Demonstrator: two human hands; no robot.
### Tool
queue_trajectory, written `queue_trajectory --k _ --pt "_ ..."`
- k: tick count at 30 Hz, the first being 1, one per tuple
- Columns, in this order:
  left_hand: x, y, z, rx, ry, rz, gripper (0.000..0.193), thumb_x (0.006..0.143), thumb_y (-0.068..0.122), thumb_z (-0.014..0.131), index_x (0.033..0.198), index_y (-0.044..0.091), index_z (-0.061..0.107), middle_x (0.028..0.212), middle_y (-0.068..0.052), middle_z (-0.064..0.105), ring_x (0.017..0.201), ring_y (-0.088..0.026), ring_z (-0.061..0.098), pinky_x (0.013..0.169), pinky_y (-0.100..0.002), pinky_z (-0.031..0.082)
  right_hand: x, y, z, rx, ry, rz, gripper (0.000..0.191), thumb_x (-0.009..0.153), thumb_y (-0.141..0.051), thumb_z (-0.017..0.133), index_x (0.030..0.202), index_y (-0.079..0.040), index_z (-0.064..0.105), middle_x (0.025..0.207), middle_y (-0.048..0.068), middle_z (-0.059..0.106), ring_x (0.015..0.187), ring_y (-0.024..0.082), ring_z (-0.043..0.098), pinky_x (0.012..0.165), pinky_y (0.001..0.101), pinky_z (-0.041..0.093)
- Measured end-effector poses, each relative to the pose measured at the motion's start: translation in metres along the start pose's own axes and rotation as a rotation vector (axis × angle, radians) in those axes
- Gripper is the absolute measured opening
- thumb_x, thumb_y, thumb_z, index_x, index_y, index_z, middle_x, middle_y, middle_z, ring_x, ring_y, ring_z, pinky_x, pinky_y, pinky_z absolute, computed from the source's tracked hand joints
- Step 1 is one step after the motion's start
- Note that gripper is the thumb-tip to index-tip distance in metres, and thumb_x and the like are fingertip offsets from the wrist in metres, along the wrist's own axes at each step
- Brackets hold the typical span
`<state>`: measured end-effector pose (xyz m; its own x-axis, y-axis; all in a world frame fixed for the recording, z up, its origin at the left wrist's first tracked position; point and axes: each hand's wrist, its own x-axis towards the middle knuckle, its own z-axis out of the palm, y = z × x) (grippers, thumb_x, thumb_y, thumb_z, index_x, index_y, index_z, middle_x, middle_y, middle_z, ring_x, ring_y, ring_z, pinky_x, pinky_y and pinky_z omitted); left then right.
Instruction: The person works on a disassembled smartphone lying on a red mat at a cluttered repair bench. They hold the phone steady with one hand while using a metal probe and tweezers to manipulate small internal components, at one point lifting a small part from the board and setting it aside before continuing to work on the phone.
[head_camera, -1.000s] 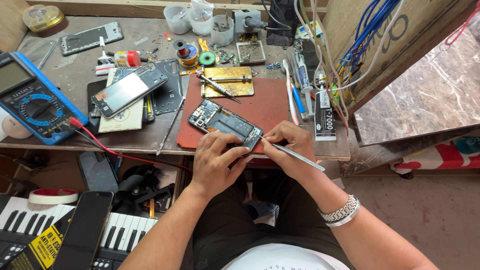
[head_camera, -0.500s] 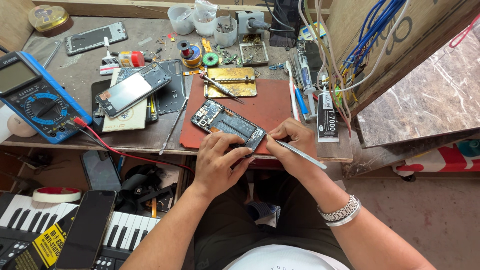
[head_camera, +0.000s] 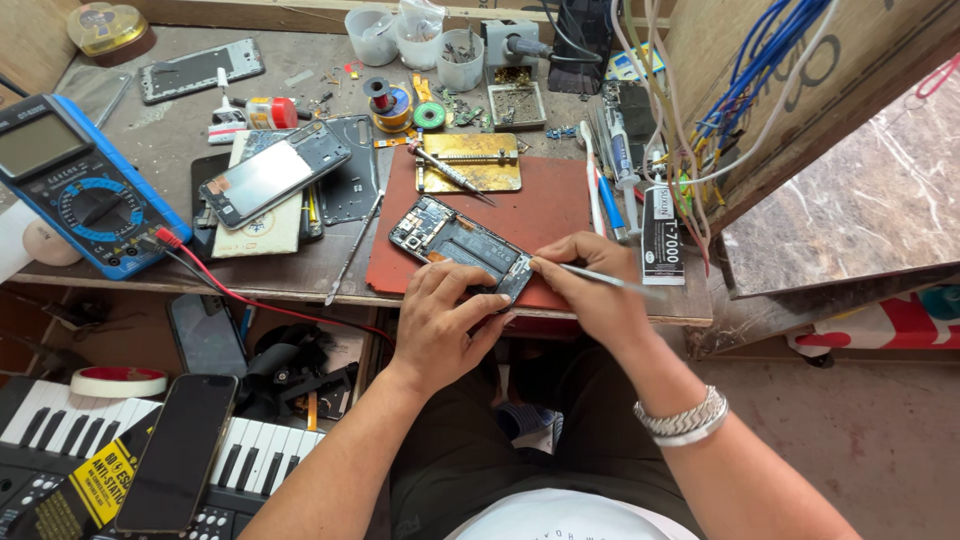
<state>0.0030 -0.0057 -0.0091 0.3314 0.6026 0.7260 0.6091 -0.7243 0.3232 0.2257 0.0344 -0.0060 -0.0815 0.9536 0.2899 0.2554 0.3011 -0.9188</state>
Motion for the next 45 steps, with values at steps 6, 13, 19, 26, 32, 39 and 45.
queue_trajectory --k 6,13,19,26,32,39,45 --pt "0.0 0.001 -0.002 -0.004 0.003 0.002 0.017 0.085 0.022 0.08 0.1 0.018 0.074 0.114 -0.001 0.065 0.112 -0.026 0.06 0.104 -0.046 0.044 0.006 0.004 -0.01 0.086 -0.101 0.077 0.008 0.089 -0.005 0.077 0.089 0.002 0.073 0.087 0.006 0.075 0.072 0.006 0.067 0.064 0.0218 0.054" --pt "0.0 0.001 0.0 0.013 0.009 0.004 0.017 0.085 0.023 0.08 0.1 0.018 0.073 0.115 -0.001 0.065 0.113 -0.027 0.06 0.105 -0.047 0.044 0.019 -0.007 -0.005 -0.147 -0.114 -0.037 0.011 0.085 -0.008 0.08 0.091 0.0 0.076 0.089 0.006 0.078 0.08 0.008 0.072 0.073 0.0242 0.056" --pt "0.0 0.001 0.0 -0.008 -0.001 0.0 0.017 0.085 0.022 0.079 0.1 0.017 0.073 0.116 -0.002 0.065 0.114 -0.027 0.06 0.105 -0.047 0.044 0.03 -0.008 0.002 -0.09 -0.149 -0.028 0.011 0.085 -0.009 0.08 0.09 0.0 0.076 0.089 0.007 0.078 0.082 0.011 0.072 0.074 0.0264 0.057" --pt "0.0 0.002 0.0 0.0 0.001 -0.004 0.017 0.084 0.022 0.079 0.1 0.018 0.073 0.115 -0.001 0.065 0.113 -0.026 0.061 0.104 -0.046 0.044 0.038 -0.009 0.01 -0.161 -0.134 -0.096 0.012 0.083 -0.01 0.081 0.089 0.0 0.076 0.087 0.008 0.078 0.081 0.011 0.073 0.074 0.0268 0.057" --pt "0.001 0.002 0.001 0.005 -0.001 -0.004 0.018 0.083 0.021 0.079 0.1 0.018 0.073 0.115 -0.001 0.065 0.113 -0.025 0.061 0.104 -0.046 0.044 0.043 -0.009 0.016 -0.114 -0.144 -0.07 0.012 0.084 -0.01 0.081 0.089 -0.001 0.076 0.086 0.008 0.079 0.079 0.011 0.073 0.071 0.0262 0.058" --pt "0.001 0.003 -0.001 0.011 -0.002 -0.001 0.018 0.084 0.022 0.079 0.101 0.018 0.073 0.115 -0.001 0.065 0.113 -0.026 0.06 0.104 -0.047 0.044 0.047 -0.006 0.017 0.031 -0.165 0.059 0.012 0.086 -0.013 0.08 0.09 -0.002 0.076 0.084 0.004 0.078 0.075 0.005 0.069 0.066 0.0225 0.056" --pt "0.003 0.003 -0.003 0.001 -0.005 0.003 0.019 0.086 0.023 0.08 0.103 0.017 0.072 0.114 -0.001 0.064 0.112 -0.027 0.061 0.102 -0.046 0.045 0.042 -0.003 0.013 0.253 0.048 0.008 0.014 0.092 -0.009 0.077 0.099 -0.005 0.066 0.09 0.001 0.071 0.079 0.005 0.063 0.07 0.0219 0.052"
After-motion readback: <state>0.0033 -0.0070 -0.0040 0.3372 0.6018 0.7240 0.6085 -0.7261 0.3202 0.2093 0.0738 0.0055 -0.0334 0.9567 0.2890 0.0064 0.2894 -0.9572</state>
